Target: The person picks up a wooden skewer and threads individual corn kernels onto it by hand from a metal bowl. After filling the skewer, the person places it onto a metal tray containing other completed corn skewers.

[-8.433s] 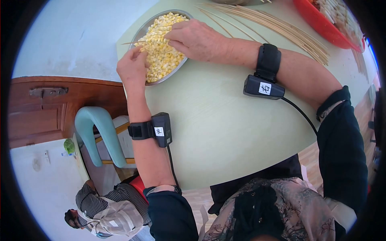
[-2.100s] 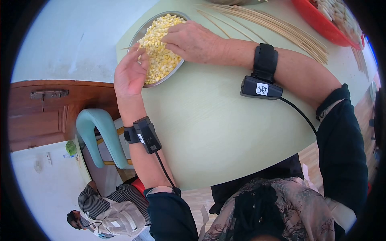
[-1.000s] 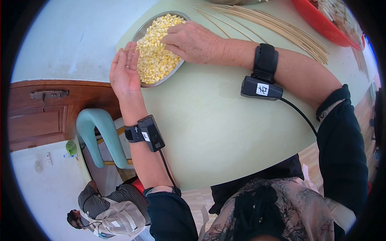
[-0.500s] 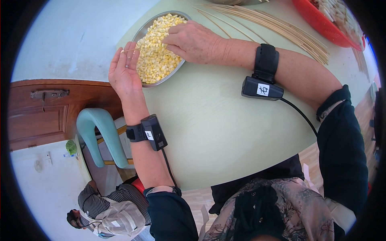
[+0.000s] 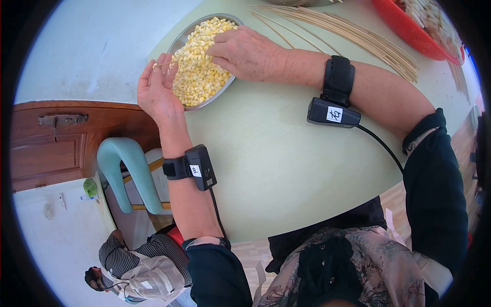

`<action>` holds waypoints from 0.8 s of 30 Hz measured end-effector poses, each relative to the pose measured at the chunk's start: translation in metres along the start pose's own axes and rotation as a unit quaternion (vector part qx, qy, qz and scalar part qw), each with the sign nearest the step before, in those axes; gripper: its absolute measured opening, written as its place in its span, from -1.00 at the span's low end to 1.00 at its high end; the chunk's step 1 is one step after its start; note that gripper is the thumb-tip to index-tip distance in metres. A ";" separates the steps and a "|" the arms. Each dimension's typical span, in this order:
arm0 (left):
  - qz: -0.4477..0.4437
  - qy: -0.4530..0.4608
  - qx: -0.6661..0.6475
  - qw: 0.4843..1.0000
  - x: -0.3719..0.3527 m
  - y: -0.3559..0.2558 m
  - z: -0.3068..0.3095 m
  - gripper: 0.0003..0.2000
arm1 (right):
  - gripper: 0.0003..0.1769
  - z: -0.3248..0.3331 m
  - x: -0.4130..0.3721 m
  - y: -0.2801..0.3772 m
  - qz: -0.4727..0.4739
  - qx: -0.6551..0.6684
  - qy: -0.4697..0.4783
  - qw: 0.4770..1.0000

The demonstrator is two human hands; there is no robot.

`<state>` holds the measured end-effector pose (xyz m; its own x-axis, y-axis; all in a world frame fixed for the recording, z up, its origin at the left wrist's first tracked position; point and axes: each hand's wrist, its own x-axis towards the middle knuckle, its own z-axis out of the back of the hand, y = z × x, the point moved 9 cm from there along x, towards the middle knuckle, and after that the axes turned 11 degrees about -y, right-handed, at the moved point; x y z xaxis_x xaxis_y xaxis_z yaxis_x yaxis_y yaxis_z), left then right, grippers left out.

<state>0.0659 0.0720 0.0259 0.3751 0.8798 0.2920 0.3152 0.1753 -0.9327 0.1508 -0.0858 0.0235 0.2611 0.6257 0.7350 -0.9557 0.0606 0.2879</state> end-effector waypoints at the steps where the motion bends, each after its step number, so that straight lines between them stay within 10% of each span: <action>1: -0.008 -0.008 0.013 1.000 -0.001 -0.002 0.000 -0.77 | -0.81 0.002 0.000 0.001 0.005 0.005 -0.007 1.000; 24: -0.123 -0.055 0.130 0.982 -0.008 -0.021 0.001 -0.82 | -0.80 0.002 0.001 0.003 0.008 -0.012 0.009 1.000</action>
<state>0.0558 0.0616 0.0429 0.2142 0.8362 0.5048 0.1458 0.4837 -0.8630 0.1486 -0.0867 0.0260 0.2436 0.6412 0.7276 -0.9626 0.0685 0.2620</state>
